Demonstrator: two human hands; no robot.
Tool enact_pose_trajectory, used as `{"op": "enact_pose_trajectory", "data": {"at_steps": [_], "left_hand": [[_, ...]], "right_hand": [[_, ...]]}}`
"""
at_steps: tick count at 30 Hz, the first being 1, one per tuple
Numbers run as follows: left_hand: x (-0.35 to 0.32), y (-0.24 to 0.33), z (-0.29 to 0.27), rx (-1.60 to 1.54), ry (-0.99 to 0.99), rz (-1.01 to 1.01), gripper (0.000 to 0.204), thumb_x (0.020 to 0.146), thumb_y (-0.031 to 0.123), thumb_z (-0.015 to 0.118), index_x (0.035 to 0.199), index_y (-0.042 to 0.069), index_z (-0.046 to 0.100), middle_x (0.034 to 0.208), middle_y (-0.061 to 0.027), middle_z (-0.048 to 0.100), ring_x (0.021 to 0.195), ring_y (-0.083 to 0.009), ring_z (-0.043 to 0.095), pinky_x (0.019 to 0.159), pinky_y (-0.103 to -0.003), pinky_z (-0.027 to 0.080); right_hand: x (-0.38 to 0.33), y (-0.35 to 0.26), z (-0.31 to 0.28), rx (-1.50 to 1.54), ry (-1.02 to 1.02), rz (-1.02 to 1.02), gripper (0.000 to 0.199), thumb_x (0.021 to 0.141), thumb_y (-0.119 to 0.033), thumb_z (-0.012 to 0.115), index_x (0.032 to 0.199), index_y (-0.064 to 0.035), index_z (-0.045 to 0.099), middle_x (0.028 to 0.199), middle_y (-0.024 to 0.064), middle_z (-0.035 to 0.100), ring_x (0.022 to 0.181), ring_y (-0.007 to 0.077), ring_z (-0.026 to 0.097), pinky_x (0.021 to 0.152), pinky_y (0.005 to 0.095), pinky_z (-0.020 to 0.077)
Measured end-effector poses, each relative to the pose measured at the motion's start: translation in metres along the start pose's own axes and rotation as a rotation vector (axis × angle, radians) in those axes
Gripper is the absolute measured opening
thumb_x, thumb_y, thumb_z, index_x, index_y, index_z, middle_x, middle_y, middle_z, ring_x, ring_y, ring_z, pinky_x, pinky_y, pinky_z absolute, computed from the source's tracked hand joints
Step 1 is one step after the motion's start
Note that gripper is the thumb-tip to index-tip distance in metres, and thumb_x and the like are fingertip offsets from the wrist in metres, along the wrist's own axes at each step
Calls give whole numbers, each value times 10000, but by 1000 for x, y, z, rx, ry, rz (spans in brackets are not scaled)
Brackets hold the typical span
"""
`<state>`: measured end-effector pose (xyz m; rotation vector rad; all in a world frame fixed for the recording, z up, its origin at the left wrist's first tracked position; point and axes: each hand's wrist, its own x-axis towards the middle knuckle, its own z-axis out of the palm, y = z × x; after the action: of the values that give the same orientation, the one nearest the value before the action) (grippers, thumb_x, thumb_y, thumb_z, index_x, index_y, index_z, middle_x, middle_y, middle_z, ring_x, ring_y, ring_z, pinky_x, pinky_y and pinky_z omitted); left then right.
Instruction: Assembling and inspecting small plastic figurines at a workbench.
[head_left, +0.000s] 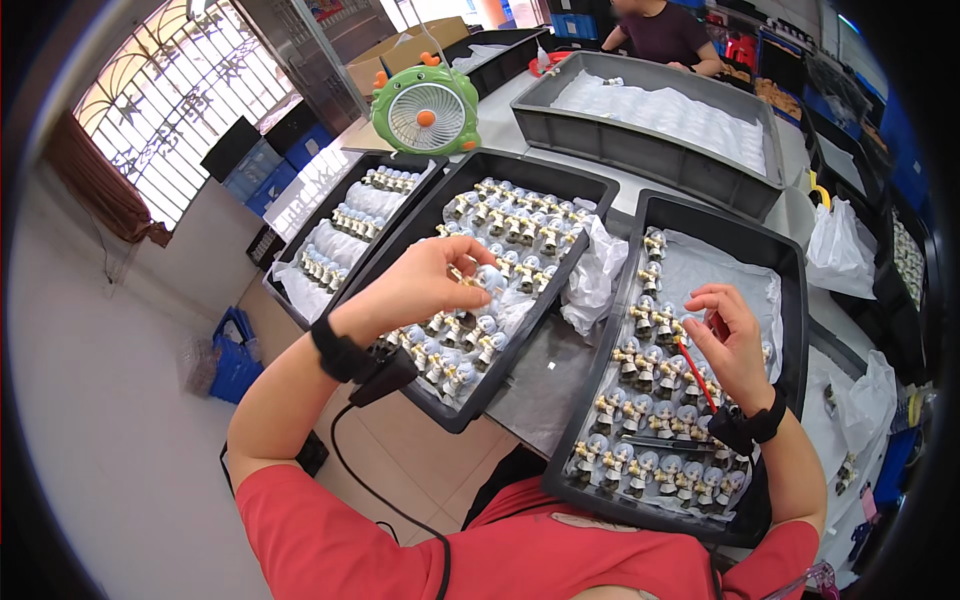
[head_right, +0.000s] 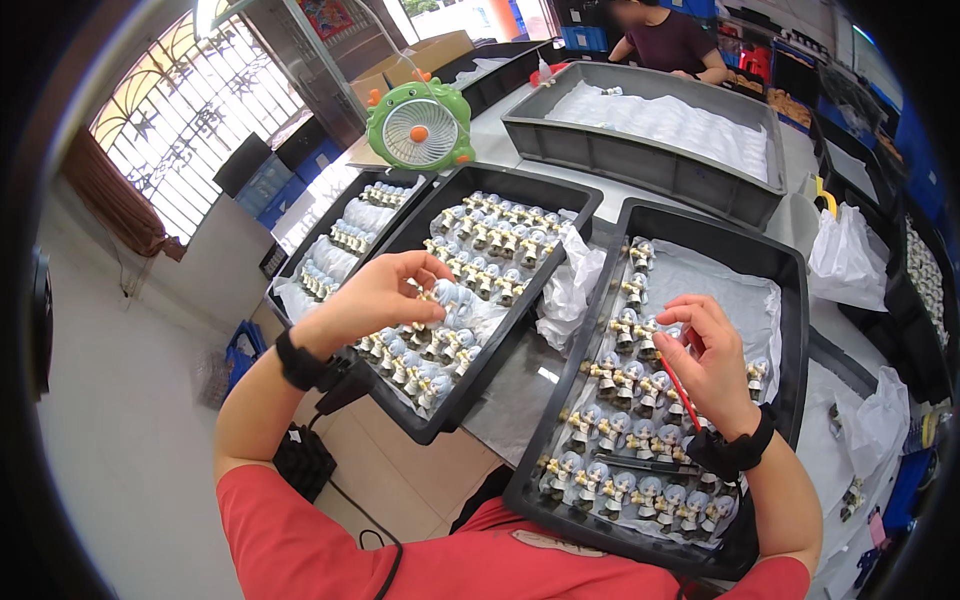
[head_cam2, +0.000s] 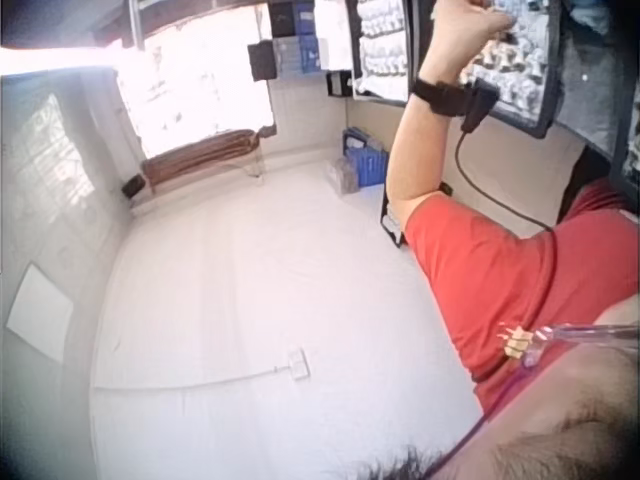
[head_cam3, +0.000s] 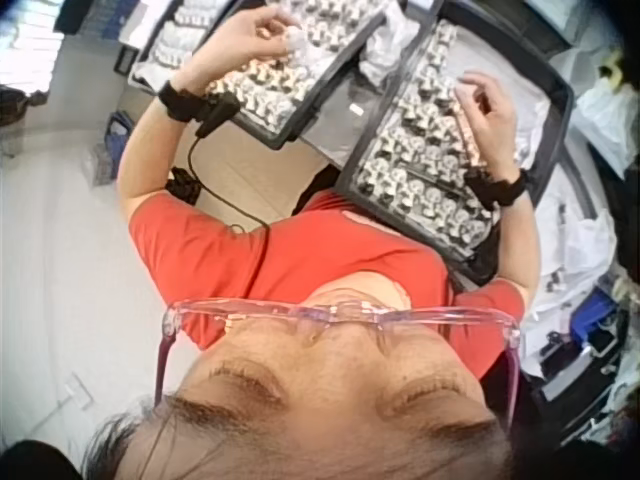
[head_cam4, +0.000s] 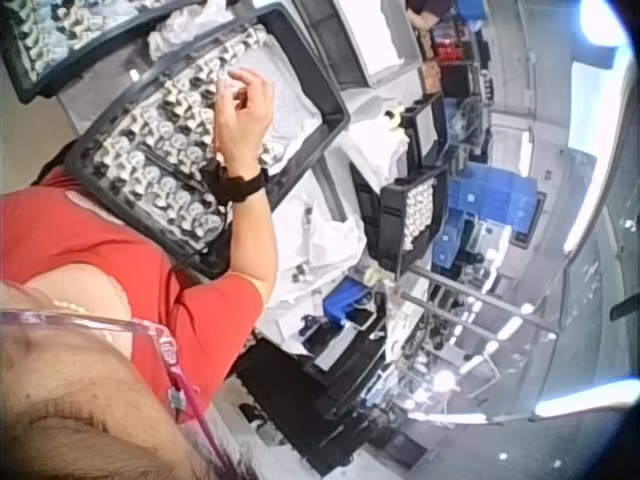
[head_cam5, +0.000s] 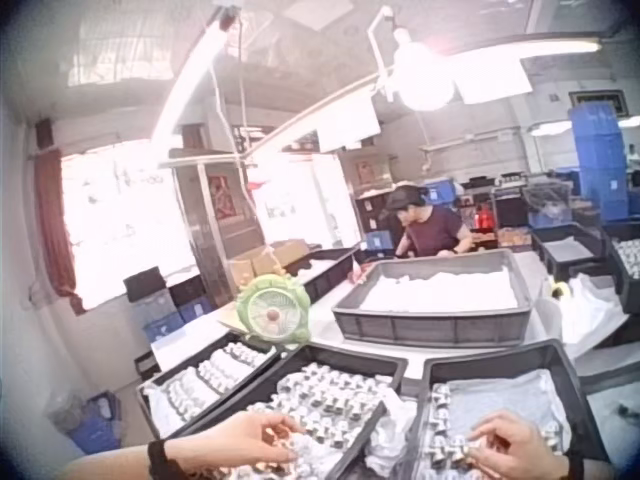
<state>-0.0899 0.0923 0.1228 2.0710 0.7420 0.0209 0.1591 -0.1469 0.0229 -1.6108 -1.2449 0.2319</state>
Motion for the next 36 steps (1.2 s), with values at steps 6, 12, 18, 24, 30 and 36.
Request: {"op": "enact_pose_trajectory", "data": {"at_steps": [6, 12, 18, 24, 30, 36], "left_hand": [[47, -97, 25, 303, 294, 117, 346, 660, 131, 702, 987, 61, 616, 804, -70, 570, 679, -161, 573, 624, -282, 471], [71, -116, 42, 556, 297, 135, 333, 652, 165, 674, 968, 65, 642, 911, -122, 626, 847, -272, 605, 768, -355, 478], [78, -122, 45, 542, 322, 133, 321, 658, 153, 684, 959, 47, 647, 917, -127, 627, 863, -275, 606, 775, -358, 480], [78, -126, 47, 547, 351, 165, 312, 667, 141, 690, 959, 44, 635, 888, -129, 615, 865, -286, 592, 769, -363, 472], [83, -126, 47, 551, 314, 204, 324, 678, 152, 683, 981, 54, 624, 885, -122, 607, 856, -286, 590, 758, -374, 467], [68, -114, 36, 589, 205, 104, 441, 699, 195, 700, 1109, 92, 578, 1010, -155, 574, 956, -325, 560, 825, -395, 452]], "right_hand": [[1, 3, 4, -31, -8, -62, 141, 749, -46, 642, 885, -34, 606, 962, 39, 551, 599, 73, 407, 555, 209, 367], [0, 12, 4, -73, -1, 0, 127, 748, -47, 645, 869, -29, 612, 929, 38, 556, 595, 79, 413, 554, 215, 369], [3, 20, 7, -114, 0, 13, 106, 755, -49, 643, 854, -25, 612, 879, 31, 563, 588, 80, 412, 545, 217, 365], [4, 29, 4, -116, -6, 54, 102, 759, -46, 640, 853, -19, 609, 847, 29, 562, 589, 81, 419, 543, 217, 362], [5, 23, -11, -237, 35, 104, 88, 783, -90, 627, 828, -15, 621, 728, 36, 546, 561, 89, 422, 522, 241, 354], [25, 24, -41, -297, -29, 135, 118, 781, -88, 608, 864, -8, 632, 746, 71, 590, 609, 110, 503, 568, 251, 408]]}}
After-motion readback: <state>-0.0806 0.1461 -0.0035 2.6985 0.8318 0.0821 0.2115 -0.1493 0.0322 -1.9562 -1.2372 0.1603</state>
